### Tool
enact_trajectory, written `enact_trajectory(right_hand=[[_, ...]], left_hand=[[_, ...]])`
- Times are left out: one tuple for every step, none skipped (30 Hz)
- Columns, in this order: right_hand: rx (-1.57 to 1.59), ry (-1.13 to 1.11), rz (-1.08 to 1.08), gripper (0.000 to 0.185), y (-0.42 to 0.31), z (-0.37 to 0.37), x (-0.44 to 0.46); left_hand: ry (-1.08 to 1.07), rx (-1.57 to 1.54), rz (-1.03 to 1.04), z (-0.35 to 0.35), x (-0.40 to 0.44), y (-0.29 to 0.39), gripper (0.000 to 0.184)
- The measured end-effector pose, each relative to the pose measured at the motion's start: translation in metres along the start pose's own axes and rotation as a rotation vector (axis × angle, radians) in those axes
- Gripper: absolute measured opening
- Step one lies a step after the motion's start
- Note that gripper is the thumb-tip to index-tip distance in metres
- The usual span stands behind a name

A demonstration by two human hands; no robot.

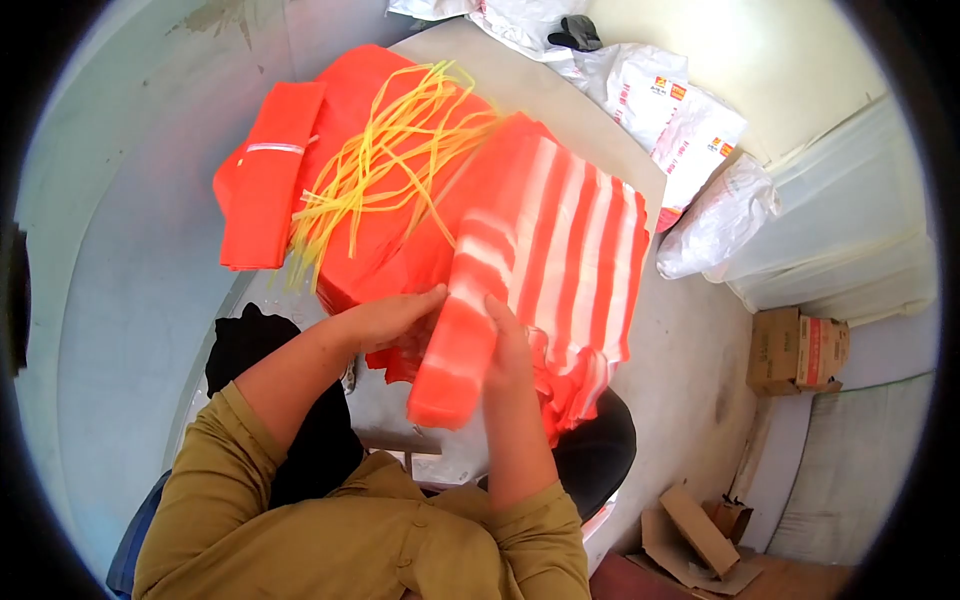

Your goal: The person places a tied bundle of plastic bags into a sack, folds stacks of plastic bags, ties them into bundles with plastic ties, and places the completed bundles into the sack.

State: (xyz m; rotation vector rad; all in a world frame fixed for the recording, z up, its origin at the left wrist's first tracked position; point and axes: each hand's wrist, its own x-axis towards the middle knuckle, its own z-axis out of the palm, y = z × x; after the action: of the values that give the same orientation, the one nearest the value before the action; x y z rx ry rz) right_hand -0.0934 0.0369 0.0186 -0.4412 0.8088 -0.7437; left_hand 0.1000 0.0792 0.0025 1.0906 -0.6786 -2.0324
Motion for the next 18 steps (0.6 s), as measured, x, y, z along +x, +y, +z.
enact_trajectory(right_hand=[[0.010,-0.003,0.005,0.048,-0.001,0.001,-0.001],[0.020,-0.005,0.011,0.048,-0.001,0.001,-0.002],[0.030,-0.007,0.018,0.047,-0.002,0.001,-0.004],[0.034,-0.019,0.020,0.046,-0.002,-0.005,-0.004],[0.038,-0.030,0.022,0.045,-0.002,-0.016,-0.004],[0.041,-0.041,0.024,0.046,-0.002,-0.025,-0.002],[0.026,-0.046,0.024,0.046,-0.002,-0.033,0.001],[0.010,-0.050,0.024,0.047,-0.002,-0.040,0.004],[-0.005,-0.054,0.024,0.047,-0.004,-0.037,0.004],[-0.061,-0.013,-0.001,0.046,-0.007,-0.033,0.002],[-0.115,0.027,-0.026,0.044,-0.010,-0.028,0.000],[-0.168,0.069,-0.051,0.042,-0.013,-0.021,0.001],[-0.199,0.095,-0.088,0.041,-0.012,-0.019,0.005],[-0.229,0.120,-0.124,0.041,-0.010,-0.018,0.010],[-0.258,0.144,-0.158,0.040,-0.010,-0.018,0.014],[-0.317,0.177,-0.167,0.037,-0.011,-0.017,0.016],[-0.376,0.209,-0.175,0.034,-0.012,-0.016,0.017],[-0.434,0.241,-0.182,0.033,-0.013,-0.016,0.018]], left_hand=[[0.034,-0.062,0.049,-0.001,0.008,-0.005,0.053],[0.068,-0.124,0.098,0.000,0.015,-0.008,0.051],[0.126,-0.170,0.144,0.001,0.019,-0.007,0.046],[0.185,-0.215,0.190,0.003,0.024,-0.005,0.041],[0.244,-0.260,0.236,0.005,0.029,-0.002,0.037],[0.250,-0.328,0.285,0.006,0.035,-0.001,0.032],[0.255,-0.396,0.334,0.007,0.041,0.000,0.027],[0.260,-0.465,0.382,0.007,0.046,0.000,0.022],[0.296,-0.465,0.404,0.006,0.050,-0.001,0.019],[0.333,-0.464,0.426,0.005,0.053,-0.001,0.017],[0.369,-0.461,0.447,0.004,0.055,-0.001,0.014],[0.370,-0.401,0.443,0.004,0.055,0.001,0.015],[0.372,-0.340,0.438,0.003,0.053,0.003,0.016],[0.374,-0.279,0.432,0.004,0.052,0.004,0.018],[0.418,-0.122,0.461,0.008,0.050,0.005,0.019],[0.461,0.037,0.488,0.014,0.047,0.004,0.019],[0.501,0.198,0.513,0.017,0.045,0.002,0.021],[0.511,0.306,0.555,0.015,0.046,-0.002,0.021]])
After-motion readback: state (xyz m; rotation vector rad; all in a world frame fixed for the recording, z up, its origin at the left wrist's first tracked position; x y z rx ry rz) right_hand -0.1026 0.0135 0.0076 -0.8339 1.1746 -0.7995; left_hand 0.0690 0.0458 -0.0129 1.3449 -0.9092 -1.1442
